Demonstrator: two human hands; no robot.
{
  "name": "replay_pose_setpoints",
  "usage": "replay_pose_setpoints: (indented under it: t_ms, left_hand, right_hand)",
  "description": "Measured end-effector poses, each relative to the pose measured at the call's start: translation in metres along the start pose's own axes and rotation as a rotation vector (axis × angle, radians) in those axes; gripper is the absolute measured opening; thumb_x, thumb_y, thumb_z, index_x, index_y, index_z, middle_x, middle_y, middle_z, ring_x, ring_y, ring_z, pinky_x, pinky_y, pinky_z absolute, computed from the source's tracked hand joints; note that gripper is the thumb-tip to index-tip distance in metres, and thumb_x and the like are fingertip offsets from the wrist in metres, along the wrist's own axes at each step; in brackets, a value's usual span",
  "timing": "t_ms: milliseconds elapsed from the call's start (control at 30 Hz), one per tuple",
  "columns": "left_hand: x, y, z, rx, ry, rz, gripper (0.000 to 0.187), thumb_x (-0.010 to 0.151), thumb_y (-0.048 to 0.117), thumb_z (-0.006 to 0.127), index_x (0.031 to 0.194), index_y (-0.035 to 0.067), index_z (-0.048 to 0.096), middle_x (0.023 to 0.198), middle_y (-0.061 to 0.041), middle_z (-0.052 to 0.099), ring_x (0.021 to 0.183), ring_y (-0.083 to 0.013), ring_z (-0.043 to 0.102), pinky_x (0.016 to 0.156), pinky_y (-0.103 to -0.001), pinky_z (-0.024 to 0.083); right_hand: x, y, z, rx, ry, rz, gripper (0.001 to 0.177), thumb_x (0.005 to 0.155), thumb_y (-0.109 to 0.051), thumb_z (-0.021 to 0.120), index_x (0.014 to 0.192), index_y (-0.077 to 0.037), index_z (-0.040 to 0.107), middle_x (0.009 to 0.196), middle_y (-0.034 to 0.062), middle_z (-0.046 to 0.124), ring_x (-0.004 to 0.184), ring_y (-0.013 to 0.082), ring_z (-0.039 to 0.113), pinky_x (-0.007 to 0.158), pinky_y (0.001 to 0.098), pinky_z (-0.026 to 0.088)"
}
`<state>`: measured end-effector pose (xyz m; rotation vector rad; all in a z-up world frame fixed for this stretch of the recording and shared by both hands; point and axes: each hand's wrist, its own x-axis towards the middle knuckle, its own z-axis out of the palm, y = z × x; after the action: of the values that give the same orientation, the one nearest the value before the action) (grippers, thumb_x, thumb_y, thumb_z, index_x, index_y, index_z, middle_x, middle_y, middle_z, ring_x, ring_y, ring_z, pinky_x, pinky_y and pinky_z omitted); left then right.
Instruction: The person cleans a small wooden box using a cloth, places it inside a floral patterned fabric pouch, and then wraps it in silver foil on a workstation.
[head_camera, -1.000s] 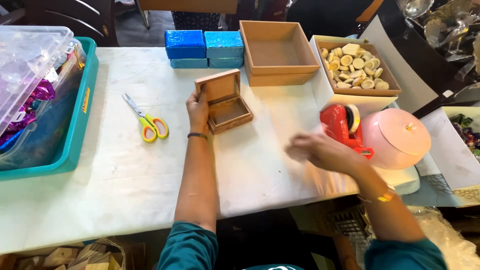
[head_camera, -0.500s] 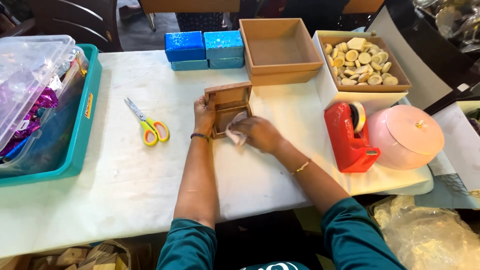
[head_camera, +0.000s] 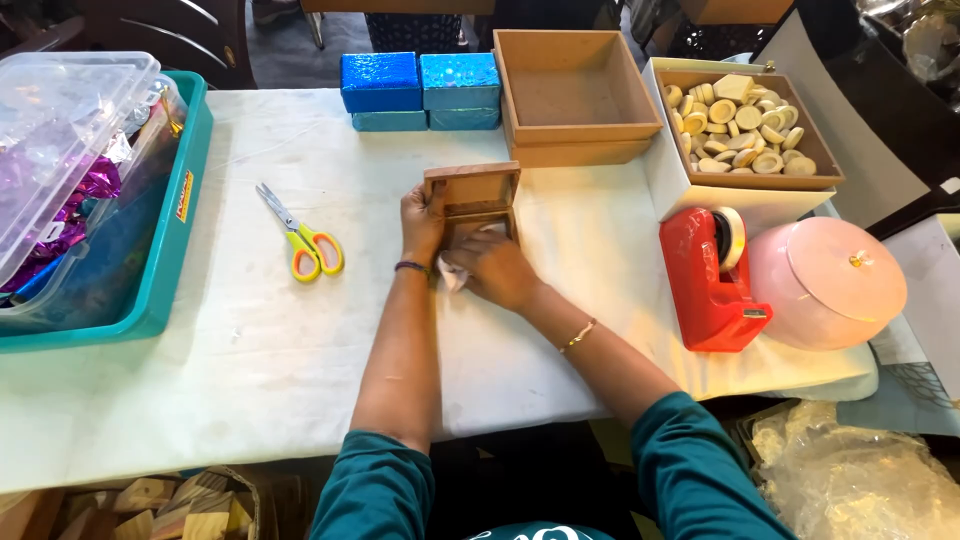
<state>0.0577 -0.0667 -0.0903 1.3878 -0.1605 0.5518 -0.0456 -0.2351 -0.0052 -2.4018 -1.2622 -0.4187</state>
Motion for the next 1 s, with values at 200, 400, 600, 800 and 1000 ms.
replay_pose_setpoints:
  t_ms: [200, 400, 600, 800, 1000]
  left_hand:
    - [0.001, 0.014, -0.001, 0.017, -0.011, 0.009, 0.048, 0.100, 0.048, 0.066, 0.094, 0.000, 0.071, 0.080, 0.007, 0.065, 0.079, -0.0031, 0.050, 0.070, -0.025, 0.048]
    - [-0.006, 0.025, 0.007, 0.322, -0.086, -0.123, 0.048, 0.104, 0.025, 0.083, 0.093, -0.012, 0.055, 0.080, -0.006, 0.037, 0.081, -0.0149, 0.036, 0.069, -0.034, 0.036]
    - [-0.004, 0.067, 0.012, -0.146, -0.212, -0.141, 0.071, 0.068, 0.005, 0.079, 0.132, 0.019, 0.054, 0.113, 0.001, 0.064, 0.099, -0.0085, 0.064, 0.085, -0.028, 0.056]
    - [-0.002, 0.068, 0.005, 0.568, -0.135, -0.145, 0.035, 0.088, 0.019, 0.079, 0.120, 0.010, 0.066, 0.096, -0.010, 0.078, 0.080, -0.0191, 0.073, 0.075, -0.036, 0.057]
    - [-0.008, 0.061, 0.016, 0.399, -0.003, -0.074, 0.028, 0.093, 0.012, 0.068, 0.121, 0.008, 0.068, 0.100, -0.012, 0.078, 0.070, -0.0193, 0.072, 0.069, -0.032, 0.056]
  right_hand:
    - [-0.012, 0.004, -0.026, -0.094, 0.049, -0.027, 0.042, 0.068, -0.014, 0.082, 0.110, -0.016, 0.077, 0.108, 0.0027, 0.076, 0.104, 0.0220, 0.070, 0.096, 0.0420, 0.050]
    - [-0.063, 0.055, -0.050, -0.046, 0.254, 0.061, 0.049, 0.079, 0.011, 0.061, 0.118, -0.014, 0.077, 0.125, 0.0066, 0.075, 0.112, 0.0259, 0.072, 0.104, 0.0370, 0.055]
    - [-0.073, 0.071, -0.064, -0.162, 0.349, 0.523, 0.050, 0.079, 0.001, 0.065, 0.127, -0.011, 0.074, 0.129, 0.0090, 0.072, 0.122, 0.0306, 0.064, 0.107, 0.0427, 0.049]
    - [-0.077, 0.081, -0.054, -0.069, 0.190, 0.462, 0.079, 0.067, -0.026, 0.082, 0.142, -0.009, 0.064, 0.143, 0.0158, 0.058, 0.130, 0.0383, 0.050, 0.108, 0.0559, 0.030]
    - [-0.073, 0.084, -0.036, 0.009, 0.137, 0.337, 0.052, 0.077, -0.029, 0.083, 0.121, -0.002, 0.073, 0.127, 0.0140, 0.072, 0.126, 0.0345, 0.058, 0.108, 0.0454, 0.043]
